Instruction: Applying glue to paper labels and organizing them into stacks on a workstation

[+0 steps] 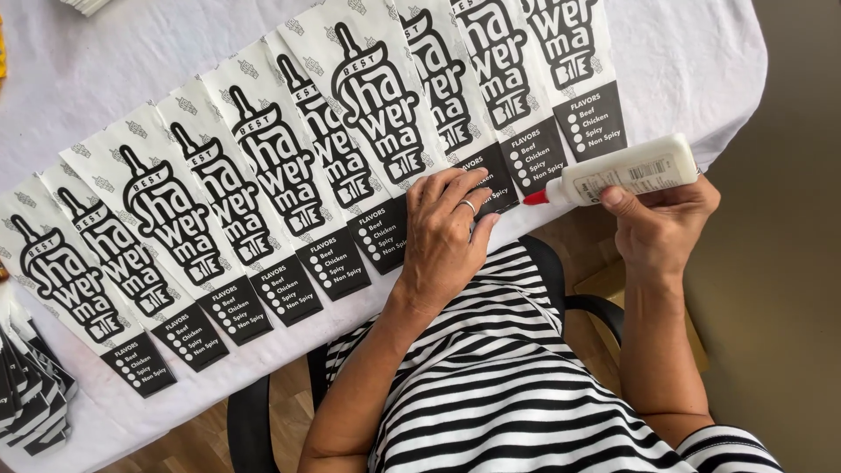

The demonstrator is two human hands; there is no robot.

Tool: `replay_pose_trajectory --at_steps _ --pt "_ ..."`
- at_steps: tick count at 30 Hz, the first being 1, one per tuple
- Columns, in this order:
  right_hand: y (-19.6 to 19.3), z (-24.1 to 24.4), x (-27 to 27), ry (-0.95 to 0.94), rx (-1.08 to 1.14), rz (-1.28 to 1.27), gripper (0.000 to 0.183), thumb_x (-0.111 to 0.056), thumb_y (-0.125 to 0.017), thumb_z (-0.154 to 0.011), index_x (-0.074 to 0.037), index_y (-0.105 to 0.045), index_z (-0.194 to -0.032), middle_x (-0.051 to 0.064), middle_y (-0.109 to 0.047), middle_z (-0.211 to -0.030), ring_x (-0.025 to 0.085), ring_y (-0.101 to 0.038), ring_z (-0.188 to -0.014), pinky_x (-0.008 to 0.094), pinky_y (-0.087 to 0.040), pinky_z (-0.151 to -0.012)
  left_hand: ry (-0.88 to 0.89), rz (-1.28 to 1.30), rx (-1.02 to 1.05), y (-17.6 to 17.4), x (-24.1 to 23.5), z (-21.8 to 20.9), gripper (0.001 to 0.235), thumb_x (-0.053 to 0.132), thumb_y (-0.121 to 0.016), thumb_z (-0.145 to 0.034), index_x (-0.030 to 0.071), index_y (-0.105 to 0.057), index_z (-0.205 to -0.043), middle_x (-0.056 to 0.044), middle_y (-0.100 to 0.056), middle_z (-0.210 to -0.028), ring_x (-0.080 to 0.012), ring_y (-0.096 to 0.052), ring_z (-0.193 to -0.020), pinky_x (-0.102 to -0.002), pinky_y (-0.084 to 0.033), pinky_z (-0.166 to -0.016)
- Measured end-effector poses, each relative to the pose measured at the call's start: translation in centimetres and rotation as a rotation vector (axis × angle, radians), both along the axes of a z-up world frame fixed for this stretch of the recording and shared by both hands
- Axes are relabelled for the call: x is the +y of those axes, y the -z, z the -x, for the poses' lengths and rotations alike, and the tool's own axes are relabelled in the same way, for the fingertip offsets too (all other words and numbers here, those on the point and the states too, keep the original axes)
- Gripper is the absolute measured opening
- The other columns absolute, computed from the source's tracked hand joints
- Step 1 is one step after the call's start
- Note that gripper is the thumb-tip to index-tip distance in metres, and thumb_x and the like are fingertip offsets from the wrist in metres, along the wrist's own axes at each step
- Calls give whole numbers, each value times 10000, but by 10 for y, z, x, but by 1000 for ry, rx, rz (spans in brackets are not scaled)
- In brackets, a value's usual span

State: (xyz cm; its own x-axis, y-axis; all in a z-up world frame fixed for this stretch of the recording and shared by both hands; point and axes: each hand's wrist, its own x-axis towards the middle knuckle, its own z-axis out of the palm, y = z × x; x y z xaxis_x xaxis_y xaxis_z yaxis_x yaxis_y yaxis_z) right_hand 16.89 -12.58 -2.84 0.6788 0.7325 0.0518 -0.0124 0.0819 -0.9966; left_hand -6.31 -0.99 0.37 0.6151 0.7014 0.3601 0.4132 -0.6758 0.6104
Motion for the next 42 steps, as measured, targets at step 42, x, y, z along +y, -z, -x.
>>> replay_pose_trajectory --at_steps 42 --pt "15 65 20 -318 -4 -27 399 142 -866 -704 108 -666 -1048 226 -721 -930 275 -709 -1010 415 -605 -854 3 62 33 -6 -5 66 570 110 -955 -597 -40 -708 -1089 -129 -662 -1215 -322 -572 -1180 -490 -371 -1054"
